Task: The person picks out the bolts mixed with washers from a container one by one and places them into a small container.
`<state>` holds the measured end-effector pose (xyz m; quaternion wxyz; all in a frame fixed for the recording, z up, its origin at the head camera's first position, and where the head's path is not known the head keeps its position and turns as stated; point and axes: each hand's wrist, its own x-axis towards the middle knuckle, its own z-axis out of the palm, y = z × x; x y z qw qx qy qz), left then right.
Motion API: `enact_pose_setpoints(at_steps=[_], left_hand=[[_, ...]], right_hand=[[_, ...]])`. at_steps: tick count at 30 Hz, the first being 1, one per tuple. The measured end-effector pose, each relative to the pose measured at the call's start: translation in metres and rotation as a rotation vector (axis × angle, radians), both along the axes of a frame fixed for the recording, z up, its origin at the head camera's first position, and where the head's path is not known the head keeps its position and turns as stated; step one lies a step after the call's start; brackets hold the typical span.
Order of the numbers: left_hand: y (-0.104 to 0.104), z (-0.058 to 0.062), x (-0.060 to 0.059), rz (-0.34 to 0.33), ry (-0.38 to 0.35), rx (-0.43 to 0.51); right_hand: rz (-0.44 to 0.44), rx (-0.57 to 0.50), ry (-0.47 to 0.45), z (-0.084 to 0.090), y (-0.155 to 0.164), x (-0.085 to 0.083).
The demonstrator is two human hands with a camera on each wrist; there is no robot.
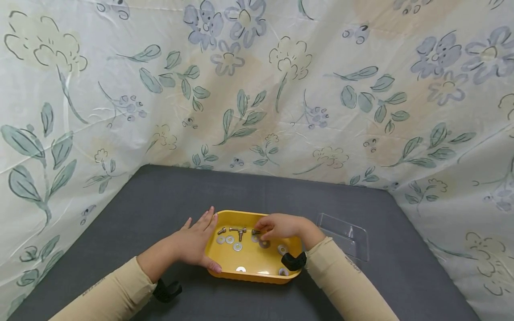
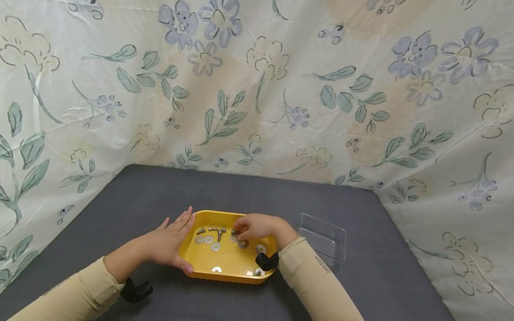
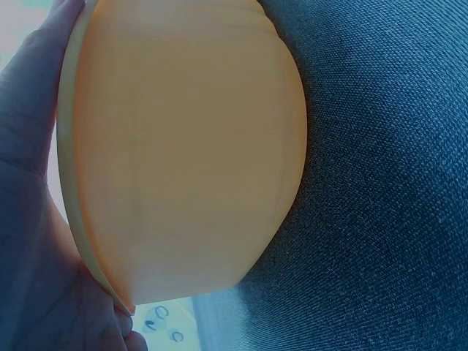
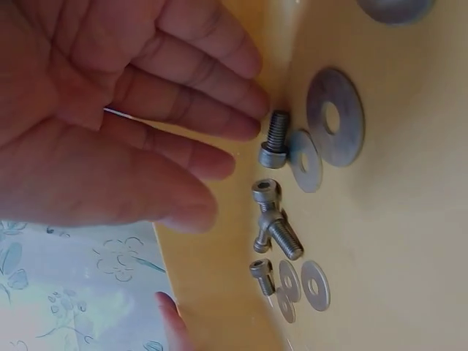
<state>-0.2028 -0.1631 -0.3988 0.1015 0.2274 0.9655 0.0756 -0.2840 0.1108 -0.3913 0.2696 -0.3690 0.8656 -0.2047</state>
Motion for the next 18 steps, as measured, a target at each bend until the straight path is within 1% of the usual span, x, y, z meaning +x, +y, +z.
enact_pose_setpoints(at_steps=[4, 9, 13, 18], left_hand=[[0.000, 0.001, 0.000, 0.000, -0.005, -0.004], [0.001, 0.002, 0.000, 0.001, -0.006, -0.006], [0.001, 0.002, 0.000, -0.001, -0.006, -0.008], [0.001, 0.002, -0.001, -0.001, -0.011, -0.013]], right_hand=[[-0.006, -0.008, -0.039, -0.004, -0.003, -0.001], [-0.009, -0.054, -0.088, -0.009, -0.008, -0.002], [-0.015, -0.054, -0.059, -0.013, -0.012, -0.003], [0.002, -0.044, -0.018, -0.017, -0.016, -0.003]])
